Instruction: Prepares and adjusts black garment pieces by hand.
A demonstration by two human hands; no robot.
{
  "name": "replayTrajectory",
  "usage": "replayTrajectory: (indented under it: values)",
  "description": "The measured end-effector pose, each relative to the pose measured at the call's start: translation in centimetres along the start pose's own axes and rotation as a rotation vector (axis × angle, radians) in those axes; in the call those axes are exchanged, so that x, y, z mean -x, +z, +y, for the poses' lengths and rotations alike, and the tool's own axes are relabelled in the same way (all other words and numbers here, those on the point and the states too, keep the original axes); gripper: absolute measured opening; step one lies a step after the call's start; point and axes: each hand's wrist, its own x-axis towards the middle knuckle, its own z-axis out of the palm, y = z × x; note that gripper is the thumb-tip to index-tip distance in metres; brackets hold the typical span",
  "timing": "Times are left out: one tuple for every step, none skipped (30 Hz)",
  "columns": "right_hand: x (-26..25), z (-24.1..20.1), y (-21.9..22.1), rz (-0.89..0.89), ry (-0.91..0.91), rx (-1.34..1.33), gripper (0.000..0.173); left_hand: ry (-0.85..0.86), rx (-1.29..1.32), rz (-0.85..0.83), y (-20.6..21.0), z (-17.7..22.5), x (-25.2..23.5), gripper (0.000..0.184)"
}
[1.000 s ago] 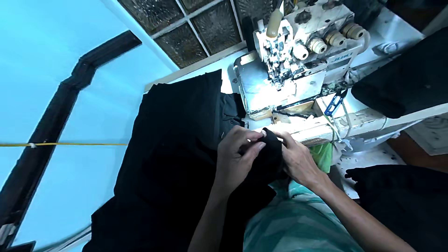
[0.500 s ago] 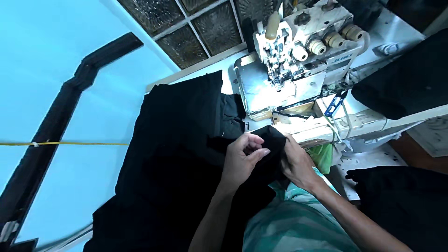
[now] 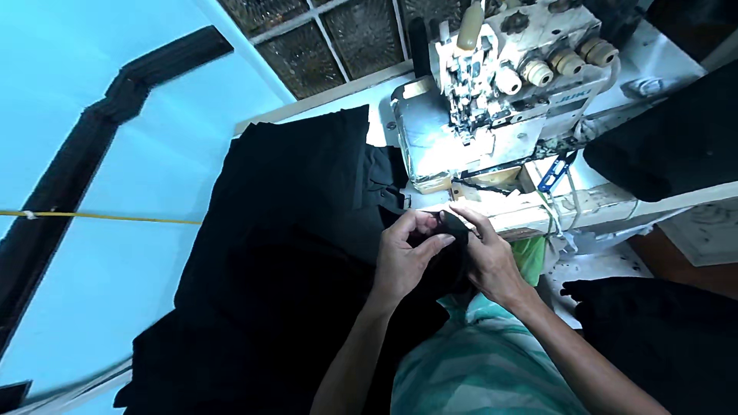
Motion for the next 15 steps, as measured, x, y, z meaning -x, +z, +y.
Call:
replayTrajectory:
  values:
    - [-0.1, -0.1, 0.0, 0.001, 0.011, -0.006, 0.006, -0.002, -0.009, 0.023, -0.1, -0.2, 0.1, 0.016]
    - [-0.1, -0.1, 0.0, -0.002, 0.031, -0.022, 0.005, 0.004, -0.010, 0.045, -0.3, -0.4, 0.1, 0.014]
    - [-0.1, -0.1, 0.1, -0.012, 0.056, -0.038, 0.010, 0.018, -0.013, 0.063, -0.4, -0.5, 0.1, 0.014]
    - [-0.1, 0.0, 0.1, -0.032, 0.086, -0.057, 0.017, 0.034, -0.020, 0.082, -0.5, -0.6, 0.0, 0.013]
    - [-0.1, 0.0, 0.1, -0.049, 0.119, -0.085, 0.023, 0.050, -0.037, 0.098, -0.5, -0.5, -0.1, 0.013]
    - [-0.1, 0.1, 0.1, -0.055, 0.160, -0.132, 0.027, 0.068, -0.060, 0.110, -0.4, -0.4, -0.3, 0.012]
    - [-0.1, 0.2, -0.1, -0.052, 0.209, -0.189, 0.028, 0.092, -0.082, 0.117, -0.4, -0.3, -0.5, 0.010]
    - [-0.1, 0.2, -0.4, -0.032, 0.259, -0.248, 0.027, 0.123, -0.103, 0.119, -0.2, -0.2, -0.6, 0.008]
    - [-0.2, 0.3, -0.8, -0.004, 0.308, -0.309, 0.027, 0.153, -0.113, 0.113, -0.1, -0.2, -0.8, 0.007]
    - [-0.4, 0.4, -1.2, 0.025, 0.347, -0.362, 0.028, 0.171, -0.111, 0.106, 0.0, -0.1, -0.9, 0.008]
    - [-0.7, 0.6, -1.7, 0.044, 0.373, -0.408, 0.030, 0.176, -0.103, 0.095, 0.2, -0.1, -1.0, 0.009]
    - [-1.2, 0.8, -2.1, 0.045, 0.388, -0.455, 0.031, 0.175, -0.091, 0.080, 0.3, -0.1, -1.1, 0.010]
    - [-1.8, 1.1, -2.5, 0.018, 0.386, -0.494, 0.032, 0.173, -0.076, 0.059, 0.4, -0.2, -1.2, 0.012]
    - [-2.5, 1.4, -2.9, -0.041, 0.372, -0.521, 0.035, 0.168, -0.063, 0.034, 0.4, -0.2, -1.2, 0.013]
    - [-3.4, 1.7, -3.2, -0.130, 0.357, -0.537, 0.039, 0.162, -0.048, 0.009, 0.4, -0.3, -1.3, 0.013]
